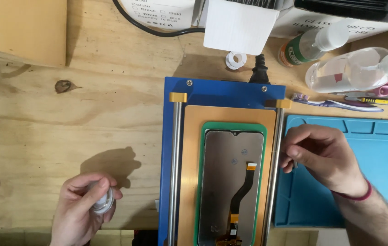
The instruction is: Separating the glass from a mobile phone LCD using a screen separator machine and cutting wire
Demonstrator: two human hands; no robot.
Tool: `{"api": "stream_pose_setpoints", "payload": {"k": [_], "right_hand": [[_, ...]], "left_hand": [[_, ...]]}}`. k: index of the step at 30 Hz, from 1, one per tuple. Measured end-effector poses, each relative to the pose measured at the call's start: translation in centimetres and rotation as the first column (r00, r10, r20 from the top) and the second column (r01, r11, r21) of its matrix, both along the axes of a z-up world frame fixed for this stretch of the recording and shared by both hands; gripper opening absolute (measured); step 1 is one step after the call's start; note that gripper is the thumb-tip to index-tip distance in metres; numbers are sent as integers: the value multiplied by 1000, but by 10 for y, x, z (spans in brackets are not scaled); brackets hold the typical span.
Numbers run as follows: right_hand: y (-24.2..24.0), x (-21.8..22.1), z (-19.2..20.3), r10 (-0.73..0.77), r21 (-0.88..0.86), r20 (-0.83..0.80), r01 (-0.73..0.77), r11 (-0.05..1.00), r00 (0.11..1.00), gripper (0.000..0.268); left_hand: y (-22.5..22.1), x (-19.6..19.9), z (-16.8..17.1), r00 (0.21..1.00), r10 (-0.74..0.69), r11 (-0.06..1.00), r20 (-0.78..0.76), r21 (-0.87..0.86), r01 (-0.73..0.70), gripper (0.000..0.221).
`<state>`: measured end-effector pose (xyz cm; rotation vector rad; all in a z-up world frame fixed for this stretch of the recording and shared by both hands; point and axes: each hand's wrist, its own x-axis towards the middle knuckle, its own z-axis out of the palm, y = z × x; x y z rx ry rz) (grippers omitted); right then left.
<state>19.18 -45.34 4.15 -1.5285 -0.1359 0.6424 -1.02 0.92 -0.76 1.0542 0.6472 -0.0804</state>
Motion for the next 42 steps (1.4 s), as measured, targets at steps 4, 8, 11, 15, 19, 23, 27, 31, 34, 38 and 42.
{"api": "stream_pose_setpoints", "payload": {"k": [4, 8, 11, 15, 19, 23, 27, 31, 34, 38, 42], "right_hand": [[4, -5, -6, 4, 119, -85, 6, 993, 996, 16], [6, -10, -8, 12, 172, -81, 2, 985, 997, 18], [5, -14, -10, -3, 165, -88, 18, 986, 996, 19], [-3, -19, -18, -14, 188, -121, 37, 982, 993, 16], [-6, -23, -18, 9, 193, -108, 12, 981, 994, 15], [-10, -30, -21, -55, 152, -123, 73, 986, 991, 16], [-20, -39, -28, -122, 96, -119, 133, 986, 985, 16], [-27, -47, -30, -135, 97, -135, 148, 984, 982, 14], [-35, -54, -33, -186, 16, -184, 192, 981, 965, 15], [-43, -61, -35, -240, -50, -212, 235, 971, 947, 15], [-50, -68, -36, -281, -160, -216, 250, 955, 935, 13]], "left_hand": [[-3, 5, -1, 999, 4, 999, 48, 32, -6, 17], [-5, 12, 2, 997, -20, 997, 69, 70, 15, 17], [-7, 19, 2, 997, -27, 998, 73, 53, 24, 17], [-10, 29, 4, 995, -43, 999, 93, 21, 42, 15], [-16, 39, 8, 992, -66, 997, 107, 39, 62, 15], [-19, 45, 8, 992, -81, 996, 98, 50, 76, 17], [-23, 54, 10, 990, -112, 991, 82, 78, 106, 16], [-30, 66, 17, 983, -141, 988, 114, 77, 132, 18], [-33, 71, 18, 978, -162, 985, 131, 71, 154, 15], [-38, 79, 20, 972, -197, 980, 131, 65, 190, 16], [-43, 89, 25, 964, -236, 972, 124, 48, 232, 18]]}}
